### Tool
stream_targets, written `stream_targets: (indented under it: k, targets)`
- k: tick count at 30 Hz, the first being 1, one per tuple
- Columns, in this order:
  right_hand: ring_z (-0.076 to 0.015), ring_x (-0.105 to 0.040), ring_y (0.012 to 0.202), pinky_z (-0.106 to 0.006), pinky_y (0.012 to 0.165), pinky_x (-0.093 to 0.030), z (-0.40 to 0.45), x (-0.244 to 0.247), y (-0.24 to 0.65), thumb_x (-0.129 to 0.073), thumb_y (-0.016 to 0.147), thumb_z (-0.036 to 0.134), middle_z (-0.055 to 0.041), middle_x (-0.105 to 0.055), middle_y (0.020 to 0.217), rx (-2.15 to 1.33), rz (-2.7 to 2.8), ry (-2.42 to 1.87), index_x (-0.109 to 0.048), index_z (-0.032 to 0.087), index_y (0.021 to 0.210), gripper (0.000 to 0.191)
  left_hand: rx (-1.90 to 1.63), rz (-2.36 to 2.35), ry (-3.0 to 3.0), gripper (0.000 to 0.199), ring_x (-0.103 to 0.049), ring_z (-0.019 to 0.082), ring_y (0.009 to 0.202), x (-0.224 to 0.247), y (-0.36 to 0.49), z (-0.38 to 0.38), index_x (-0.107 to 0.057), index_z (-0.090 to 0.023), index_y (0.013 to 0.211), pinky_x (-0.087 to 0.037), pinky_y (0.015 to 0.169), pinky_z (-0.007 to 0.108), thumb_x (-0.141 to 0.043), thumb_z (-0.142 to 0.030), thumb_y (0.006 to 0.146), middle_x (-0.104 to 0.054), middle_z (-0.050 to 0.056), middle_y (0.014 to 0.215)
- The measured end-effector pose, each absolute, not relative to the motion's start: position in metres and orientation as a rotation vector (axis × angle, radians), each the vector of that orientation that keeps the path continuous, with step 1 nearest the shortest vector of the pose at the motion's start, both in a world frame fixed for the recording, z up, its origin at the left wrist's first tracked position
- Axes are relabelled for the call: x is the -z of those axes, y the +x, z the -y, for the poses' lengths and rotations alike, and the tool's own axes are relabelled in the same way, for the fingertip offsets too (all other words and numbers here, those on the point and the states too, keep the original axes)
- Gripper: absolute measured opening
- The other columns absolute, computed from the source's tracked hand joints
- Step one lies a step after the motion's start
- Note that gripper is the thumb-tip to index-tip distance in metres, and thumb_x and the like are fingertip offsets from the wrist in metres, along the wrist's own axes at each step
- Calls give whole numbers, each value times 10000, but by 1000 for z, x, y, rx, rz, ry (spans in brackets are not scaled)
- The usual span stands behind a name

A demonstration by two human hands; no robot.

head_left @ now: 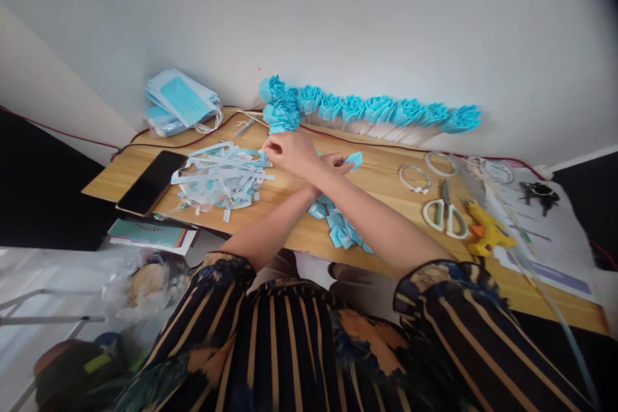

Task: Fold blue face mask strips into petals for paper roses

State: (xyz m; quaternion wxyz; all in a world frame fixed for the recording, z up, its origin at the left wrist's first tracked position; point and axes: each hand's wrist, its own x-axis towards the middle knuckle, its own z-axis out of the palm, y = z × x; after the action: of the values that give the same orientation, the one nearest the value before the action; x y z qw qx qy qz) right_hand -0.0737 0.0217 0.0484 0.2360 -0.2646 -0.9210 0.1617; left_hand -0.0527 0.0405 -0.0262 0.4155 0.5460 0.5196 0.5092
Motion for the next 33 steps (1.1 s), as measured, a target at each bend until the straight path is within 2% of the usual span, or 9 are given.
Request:
stream_targets:
  k: [6,12,17,20,24,29,33]
  targets:
    - [-171,-610,748,-280,574,-316,-18,-45,-119,-530,871,175,-3,-754,896,-479,2776,-750,-759,243,877,239,-1301,-1260,1354,288,-359,92,602,20,-55,-33,-449,-163,575,-254,586,263,-611,-207,809,-386,-57,585]
    - [-157,-605,756,-266,593,-312,-14,-49,-128,-559,857,203,-12,-746,881,-492,2775,-776,-758,212,898,203,-1354,-1212,1338,296,-304,88,599,12,-55,-28,-407,-173,577,-203,572,264,-606,-187,796,-308,-54,588]
    - [-160,-605,783,-262,617,-321,-12,-50,-131,-578,845,237,-21,-739,895,-530,2733,-788,-737,190,908,178,-1348,-1215,1345,292,-305,90,615,15,-57,-30,-392,-176,587,-203,575,259,-588,-226,796,-316,-50,603]
    - [-152,-604,787,-258,631,-329,-9,-55,-125,-532,840,156,-8,-737,936,-566,2740,-755,-722,203,992,248,-1332,-1214,1330,283,-313,87,612,17,-58,-33,-403,-174,590,-215,583,258,-584,-226,801,-327,-52,609]
    - [-157,-626,823,-261,654,-358,-4,-64,-108,-442,867,128,4,-743,977,-594,2773,-730,-733,226,959,321,-1338,-1175,1305,304,-335,89,606,18,-61,-35,-404,-177,584,-227,587,259,-583,-245,820,-343,-53,599]
    - [-201,-650,977,-275,745,-430,2,-67,-99,-440,966,354,-14,-735,1101,-680,2840,-658,-688,261,1171,334,-1302,-1187,1263,298,-336,93,590,16,-63,-35,-427,-178,586,-234,589,264,-605,-234,819,-351,-59,580]
    - [-200,-660,971,-302,830,-461,-4,-68,-96,-429,962,243,-21,-750,1037,-651,2714,-704,-639,253,1274,376,-1271,-1210,1225,304,-342,98,581,13,-65,-31,-457,-175,577,-235,591,276,-638,-227,815,-383,-51,565]
